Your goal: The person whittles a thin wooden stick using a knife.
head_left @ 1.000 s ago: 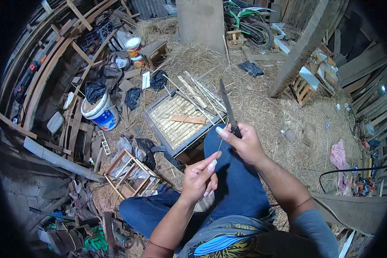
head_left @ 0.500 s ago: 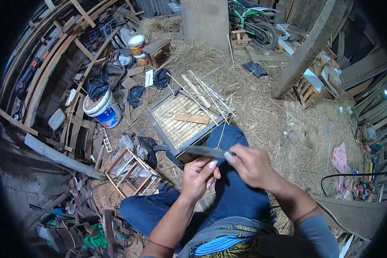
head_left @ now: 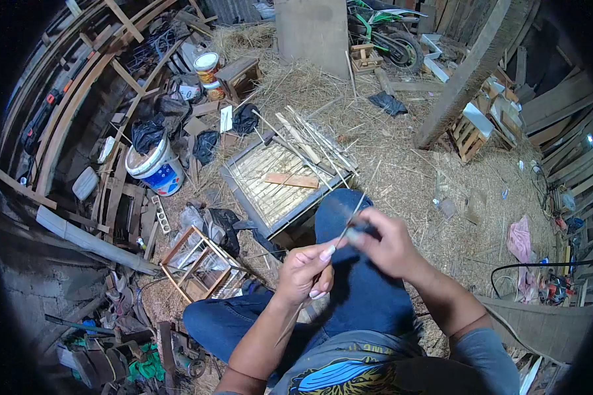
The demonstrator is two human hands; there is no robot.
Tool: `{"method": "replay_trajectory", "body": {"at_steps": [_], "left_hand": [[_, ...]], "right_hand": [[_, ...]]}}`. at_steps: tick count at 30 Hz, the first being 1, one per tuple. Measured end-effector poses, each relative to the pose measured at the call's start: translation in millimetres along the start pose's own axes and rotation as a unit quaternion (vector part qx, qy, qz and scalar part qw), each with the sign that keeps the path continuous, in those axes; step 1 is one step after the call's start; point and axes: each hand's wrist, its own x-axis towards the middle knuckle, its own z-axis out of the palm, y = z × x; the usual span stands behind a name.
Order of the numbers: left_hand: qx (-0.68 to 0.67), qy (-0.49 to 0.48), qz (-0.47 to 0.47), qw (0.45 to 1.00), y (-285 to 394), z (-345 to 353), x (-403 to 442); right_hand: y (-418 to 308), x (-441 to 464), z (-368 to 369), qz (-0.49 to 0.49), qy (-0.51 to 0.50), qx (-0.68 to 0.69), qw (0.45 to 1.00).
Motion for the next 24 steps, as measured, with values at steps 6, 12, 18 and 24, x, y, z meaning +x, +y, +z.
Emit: {"method": "replay_trajectory", "body": {"at_steps": [6,12,18,24], "left_hand": [[0.036,0.033,-0.018,0.999,-7.7,11.0,3.8],[0.073,0.091,0.024,0.993,-11.8,15.7,3.8],[0.098,0.112,0.030,0.988,-14.6,11.6,6.5],[0.038,0.105,0.011,0.994,-8.4,12.6,9.4]], "right_hand": [[14.1,22.2,1.4,0.149,0.083,0.359,0.918],[10.2,34.2,-4.9,0.136,0.112,0.315,0.932],[1.3,43.8,-9.3,0.143,0.111,0.230,0.956],[3.4,44.8,-6.0,0.134,0.107,0.188,0.967]]}}
